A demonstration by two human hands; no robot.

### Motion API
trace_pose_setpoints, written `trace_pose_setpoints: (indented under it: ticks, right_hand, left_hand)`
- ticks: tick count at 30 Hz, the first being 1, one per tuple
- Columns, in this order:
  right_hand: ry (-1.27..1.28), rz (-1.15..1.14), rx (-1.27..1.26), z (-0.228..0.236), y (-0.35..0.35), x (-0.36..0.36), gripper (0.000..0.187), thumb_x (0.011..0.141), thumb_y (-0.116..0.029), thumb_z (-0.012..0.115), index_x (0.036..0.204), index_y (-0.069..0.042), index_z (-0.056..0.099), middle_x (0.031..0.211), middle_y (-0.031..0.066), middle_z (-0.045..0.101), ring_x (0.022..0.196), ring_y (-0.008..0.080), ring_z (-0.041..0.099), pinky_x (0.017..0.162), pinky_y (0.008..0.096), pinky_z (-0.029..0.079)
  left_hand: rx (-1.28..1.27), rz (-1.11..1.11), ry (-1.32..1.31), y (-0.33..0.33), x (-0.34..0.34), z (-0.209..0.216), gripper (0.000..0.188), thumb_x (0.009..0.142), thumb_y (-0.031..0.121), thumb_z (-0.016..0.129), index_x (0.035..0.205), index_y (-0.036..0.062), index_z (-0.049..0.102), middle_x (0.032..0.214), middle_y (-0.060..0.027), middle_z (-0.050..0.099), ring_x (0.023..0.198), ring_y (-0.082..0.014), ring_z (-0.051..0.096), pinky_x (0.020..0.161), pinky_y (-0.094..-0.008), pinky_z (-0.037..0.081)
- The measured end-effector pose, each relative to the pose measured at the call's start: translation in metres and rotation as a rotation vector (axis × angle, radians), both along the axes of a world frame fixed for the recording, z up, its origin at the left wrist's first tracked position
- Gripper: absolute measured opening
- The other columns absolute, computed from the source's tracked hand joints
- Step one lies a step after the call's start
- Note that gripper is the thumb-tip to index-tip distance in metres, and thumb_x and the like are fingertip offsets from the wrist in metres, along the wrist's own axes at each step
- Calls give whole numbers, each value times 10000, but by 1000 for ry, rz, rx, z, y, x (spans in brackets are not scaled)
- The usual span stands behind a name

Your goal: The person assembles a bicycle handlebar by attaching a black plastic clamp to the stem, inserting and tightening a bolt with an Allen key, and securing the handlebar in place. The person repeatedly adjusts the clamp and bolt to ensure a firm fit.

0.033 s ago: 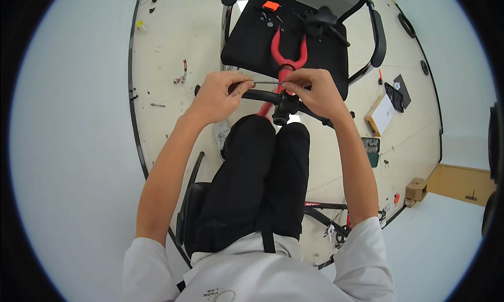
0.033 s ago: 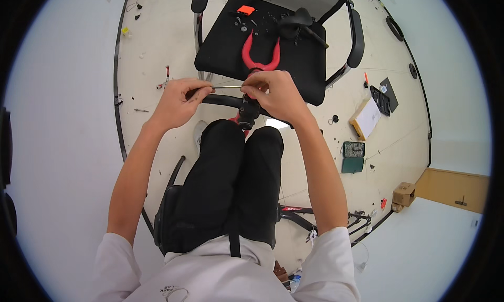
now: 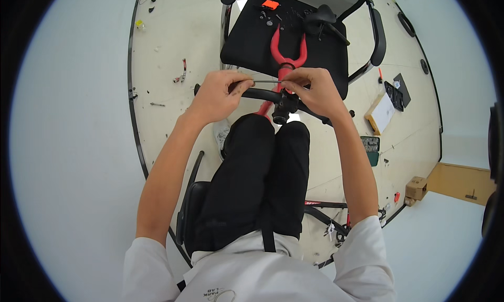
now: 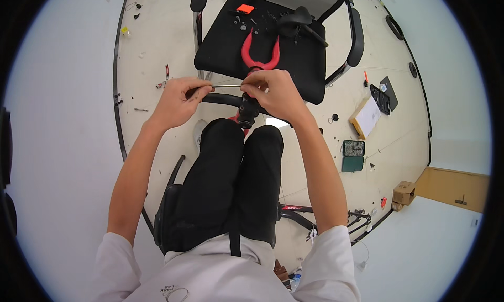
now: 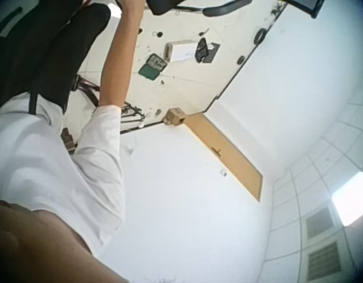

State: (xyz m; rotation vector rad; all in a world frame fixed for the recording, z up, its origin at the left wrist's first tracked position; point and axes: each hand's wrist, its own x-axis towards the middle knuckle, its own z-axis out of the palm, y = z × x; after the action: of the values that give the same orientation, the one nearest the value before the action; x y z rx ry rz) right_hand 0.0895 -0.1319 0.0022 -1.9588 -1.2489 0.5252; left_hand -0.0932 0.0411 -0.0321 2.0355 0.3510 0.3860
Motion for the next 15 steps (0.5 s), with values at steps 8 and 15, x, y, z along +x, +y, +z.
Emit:
trace_pose_setpoints:
  ticks: [8, 15]
  right_hand:
    - [60, 15, 87, -7, -6, 0, 84, 855, -29, 735, 919, 25, 737, 794, 111, 726, 752, 181, 720, 744, 297, 558]
    - [14, 150, 177, -15, -9, 13, 120, 785, -7, 764, 905, -20, 763, 786, 138, 722, 709, 226, 716, 685, 308, 549]
  left_hand:
    - [224, -51, -105, 2, -1, 10, 121, 900, 52, 662, 980, -12, 727, 731, -114, 633, 571, -217, 521, 545, -333, 402]
    - [305, -94, -7, -37, -19, 4, 101, 870, 161, 678, 809, 82, 694, 626, -154, 596, 558, -338, 597, 511, -403, 456]
